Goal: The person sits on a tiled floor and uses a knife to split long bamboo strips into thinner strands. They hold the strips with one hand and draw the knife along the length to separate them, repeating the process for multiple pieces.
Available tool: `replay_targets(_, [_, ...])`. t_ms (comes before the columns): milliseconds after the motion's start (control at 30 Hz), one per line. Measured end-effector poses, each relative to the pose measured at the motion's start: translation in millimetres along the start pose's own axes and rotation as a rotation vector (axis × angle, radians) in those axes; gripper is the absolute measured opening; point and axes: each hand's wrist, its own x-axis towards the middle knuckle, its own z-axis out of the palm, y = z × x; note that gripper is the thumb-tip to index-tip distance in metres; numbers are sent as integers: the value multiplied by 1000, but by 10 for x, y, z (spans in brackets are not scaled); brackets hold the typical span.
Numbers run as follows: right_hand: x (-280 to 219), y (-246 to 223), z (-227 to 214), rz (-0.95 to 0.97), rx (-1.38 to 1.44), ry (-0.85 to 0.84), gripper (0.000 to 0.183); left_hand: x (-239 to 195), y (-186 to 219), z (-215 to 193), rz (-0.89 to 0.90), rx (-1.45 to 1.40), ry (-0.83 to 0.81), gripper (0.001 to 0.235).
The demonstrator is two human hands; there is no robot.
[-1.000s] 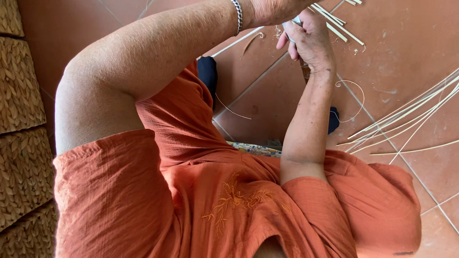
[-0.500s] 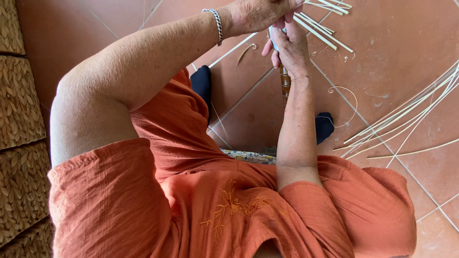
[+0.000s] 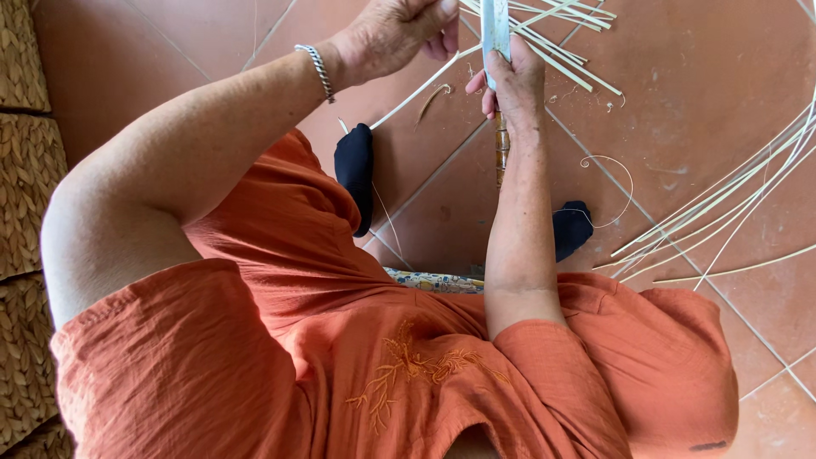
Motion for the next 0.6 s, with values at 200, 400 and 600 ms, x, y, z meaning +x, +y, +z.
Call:
replay_targets(200, [89, 236, -68, 11, 4, 37, 18, -358, 161, -299, -71, 20, -45, 35])
replay_targets(400, [212, 554, -177, 74, -91, 128, 23, -768, 274, -623, -154, -38, -93, 32])
replay_targets(600, [202, 811, -306, 129, -159, 186, 18, -1199, 240, -987, -244, -61, -129, 33])
